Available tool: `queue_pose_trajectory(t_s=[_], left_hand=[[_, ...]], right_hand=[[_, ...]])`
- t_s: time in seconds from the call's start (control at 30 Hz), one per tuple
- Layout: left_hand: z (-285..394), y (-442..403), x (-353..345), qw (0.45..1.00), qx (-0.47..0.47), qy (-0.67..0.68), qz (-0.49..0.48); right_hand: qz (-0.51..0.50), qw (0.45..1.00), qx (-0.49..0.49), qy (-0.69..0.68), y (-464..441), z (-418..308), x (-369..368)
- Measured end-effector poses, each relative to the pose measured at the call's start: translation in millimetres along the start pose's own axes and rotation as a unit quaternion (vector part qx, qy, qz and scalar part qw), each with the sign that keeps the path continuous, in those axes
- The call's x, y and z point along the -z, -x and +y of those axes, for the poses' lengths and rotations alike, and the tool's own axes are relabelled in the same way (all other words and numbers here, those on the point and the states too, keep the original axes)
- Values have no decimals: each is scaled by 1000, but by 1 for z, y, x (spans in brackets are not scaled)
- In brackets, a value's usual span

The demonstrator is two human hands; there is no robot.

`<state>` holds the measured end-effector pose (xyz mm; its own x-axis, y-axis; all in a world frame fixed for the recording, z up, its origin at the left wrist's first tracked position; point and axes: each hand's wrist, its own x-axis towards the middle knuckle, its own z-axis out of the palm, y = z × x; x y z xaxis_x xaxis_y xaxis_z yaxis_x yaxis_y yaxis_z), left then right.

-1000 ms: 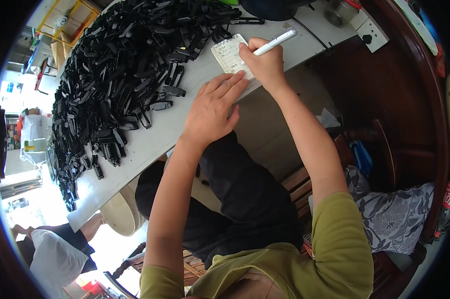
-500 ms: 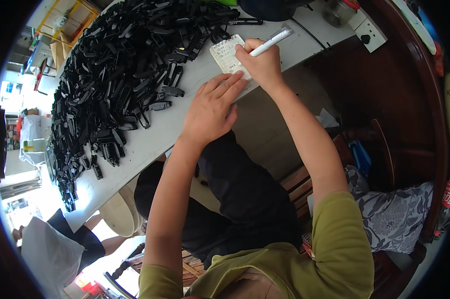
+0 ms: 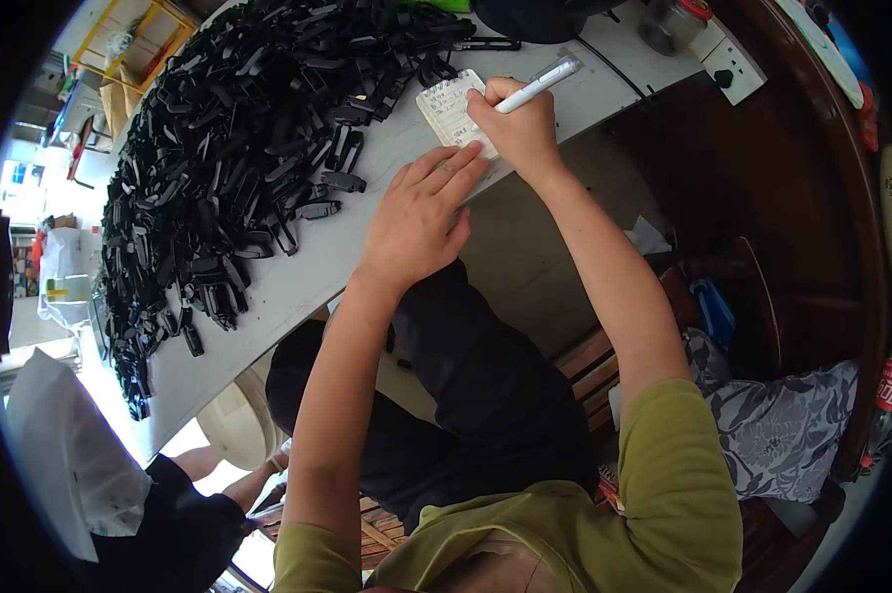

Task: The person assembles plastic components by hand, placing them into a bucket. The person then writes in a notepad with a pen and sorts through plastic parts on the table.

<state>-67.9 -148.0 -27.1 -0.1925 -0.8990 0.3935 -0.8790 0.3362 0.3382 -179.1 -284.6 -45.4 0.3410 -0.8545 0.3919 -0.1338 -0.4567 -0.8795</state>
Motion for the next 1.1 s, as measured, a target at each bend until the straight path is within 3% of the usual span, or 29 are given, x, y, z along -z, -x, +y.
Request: queue_pose_trajectory(t_s=[1.1], left_hand=[[-1, 3, 0, 1000, -26, -7, -3]], right_hand=[[9, 1000, -1, -24, -1, 2, 2]])
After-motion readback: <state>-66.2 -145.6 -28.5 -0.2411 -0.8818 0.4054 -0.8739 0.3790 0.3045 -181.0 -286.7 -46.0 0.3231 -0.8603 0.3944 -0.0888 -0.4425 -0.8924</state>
